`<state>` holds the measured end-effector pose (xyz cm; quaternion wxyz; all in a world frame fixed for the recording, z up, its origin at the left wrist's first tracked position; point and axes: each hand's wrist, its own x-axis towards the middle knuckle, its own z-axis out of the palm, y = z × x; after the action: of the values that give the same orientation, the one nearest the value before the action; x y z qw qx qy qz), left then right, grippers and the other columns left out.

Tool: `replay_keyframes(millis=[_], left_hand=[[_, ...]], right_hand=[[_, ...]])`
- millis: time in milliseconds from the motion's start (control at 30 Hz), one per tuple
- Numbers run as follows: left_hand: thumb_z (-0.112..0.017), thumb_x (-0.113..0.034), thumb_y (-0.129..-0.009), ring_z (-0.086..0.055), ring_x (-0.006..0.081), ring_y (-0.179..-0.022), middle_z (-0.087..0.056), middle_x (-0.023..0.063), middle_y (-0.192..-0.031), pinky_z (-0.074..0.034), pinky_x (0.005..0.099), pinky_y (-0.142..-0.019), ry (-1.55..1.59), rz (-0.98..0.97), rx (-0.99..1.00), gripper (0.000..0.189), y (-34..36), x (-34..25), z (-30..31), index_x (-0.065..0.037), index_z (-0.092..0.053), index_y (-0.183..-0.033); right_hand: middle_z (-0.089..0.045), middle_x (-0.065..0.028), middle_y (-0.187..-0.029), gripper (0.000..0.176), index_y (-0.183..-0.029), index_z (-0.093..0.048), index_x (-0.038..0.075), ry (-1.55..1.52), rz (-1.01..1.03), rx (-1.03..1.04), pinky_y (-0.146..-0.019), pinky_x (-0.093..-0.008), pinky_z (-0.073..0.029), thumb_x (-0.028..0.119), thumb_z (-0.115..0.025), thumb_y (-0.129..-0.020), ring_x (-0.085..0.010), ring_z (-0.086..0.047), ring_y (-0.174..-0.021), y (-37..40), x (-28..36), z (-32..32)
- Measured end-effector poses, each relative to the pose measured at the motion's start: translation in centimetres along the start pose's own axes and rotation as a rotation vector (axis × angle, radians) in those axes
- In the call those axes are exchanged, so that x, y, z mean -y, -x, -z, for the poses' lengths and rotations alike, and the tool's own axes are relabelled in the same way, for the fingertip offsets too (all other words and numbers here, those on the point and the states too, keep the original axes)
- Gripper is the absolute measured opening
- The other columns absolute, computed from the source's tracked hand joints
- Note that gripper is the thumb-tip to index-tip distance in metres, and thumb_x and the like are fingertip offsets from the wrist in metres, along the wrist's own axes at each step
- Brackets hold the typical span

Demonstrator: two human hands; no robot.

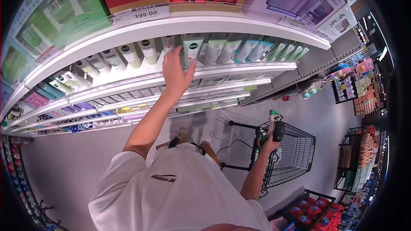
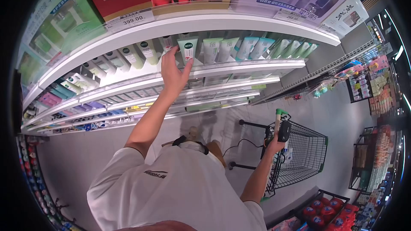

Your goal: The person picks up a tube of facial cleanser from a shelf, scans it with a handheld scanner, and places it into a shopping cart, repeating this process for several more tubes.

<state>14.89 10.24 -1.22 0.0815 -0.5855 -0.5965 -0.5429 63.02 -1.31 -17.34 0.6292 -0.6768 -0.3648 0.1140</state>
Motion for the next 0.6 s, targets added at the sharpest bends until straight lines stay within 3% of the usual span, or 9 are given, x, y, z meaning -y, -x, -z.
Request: replay_keyframes(millis=[233,300,333,400,500,600], left_hand=[[-0.078,-0.026,-0.081,-0.061,0.0352,-0.096,-0.065,0.0168,-0.106,-0.047,0.0455,-0.081,-0.016,0.095,0.051,0.055,-0.2,0.3,-0.9,0.0,-0.055,-0.124],[-0.077,-0.031,-0.083,-0.064,0.0371,-0.079,-0.066,0.0185,-0.089,-0.047,0.0461,-0.07,-0.112,0.078,0.112,0.052,-0.4,0.1,-0.7,0.001,-0.056,-0.117],[-0.077,-0.031,-0.083,-0.064,0.0371,-0.079,-0.066,0.0185,-0.089,-0.047,0.0461,-0.07,-0.114,0.077,0.112,0.052,-0.5,-0.1,-0.6,0.001,-0.056,-0.117],[-0.077,-0.025,-0.082,-0.065,0.0359,-0.08,-0.067,0.0157,-0.086,-0.046,0.0462,-0.069,-0.163,0.156,0.214,0.042,-0.6,-0.3,-0.4,-0.001,-0.056,-0.111],[-0.074,-0.031,-0.086,-0.062,0.0368,-0.073,-0.064,0.0173,-0.076,-0.044,0.0458,-0.064,-0.107,0.172,0.231,0.042,-0.5,0.3,-0.7,-0.001,-0.054,-0.107],[-0.073,-0.029,-0.087,-0.063,0.0368,-0.072,-0.064,0.0166,-0.074,-0.045,0.0452,-0.065,-0.062,0.092,0.171,0.041,-0.1,0.5,-0.8,-0.001,-0.054,-0.11]], right_hand=[[-0.066,-0.0046,-0.083,0.014,-0.088,-0.066,-0.004,0.086,-0.018,0.005,-0.07,-0.0294,-0.048,0.009,-0.072,-0.088,-0.0134,-0.061,-0.075,-0.5,-0.7,0.1],[-0.069,-0.0084,-0.087,0.021,-0.094,-0.068,-0.007,0.074,-0.019,0.017,-0.073,-0.0317,-0.05,0.012,-0.075,-0.086,-0.0166,-0.063,-0.078,-0.7,-1.1,0.3],[-0.072,-0.0122,-0.092,0.029,-0.099,-0.07,-0.009,0.063,-0.016,0.025,-0.077,-0.0339,-0.051,0.014,-0.078,-0.083,-0.0197,-0.066,-0.081,-0.7,-1.3,0.4],[-0.072,-0.0121,-0.093,0.029,-0.1,-0.07,-0.009,0.062,-0.027,0.026,-0.077,-0.0337,-0.051,0.014,-0.078,-0.084,-0.0196,-0.066,-0.082,-0.7,-1.5,0.4],[-0.072,-0.012,-0.095,0.029,-0.101,-0.069,-0.009,0.066,-0.058,0.022,-0.078,-0.0334,-0.051,0.013,-0.077,-0.084,-0.0196,-0.067,-0.084,-0.7,-1.3,0.2],[-0.07,-0.0094,-0.091,0.025,-0.098,-0.069,-0.008,0.066,-0.039,0.008,-0.075,-0.032,-0.051,0.013,-0.077,-0.085,-0.0175,-0.065,-0.081,-0.6,-1.2,0.0]])
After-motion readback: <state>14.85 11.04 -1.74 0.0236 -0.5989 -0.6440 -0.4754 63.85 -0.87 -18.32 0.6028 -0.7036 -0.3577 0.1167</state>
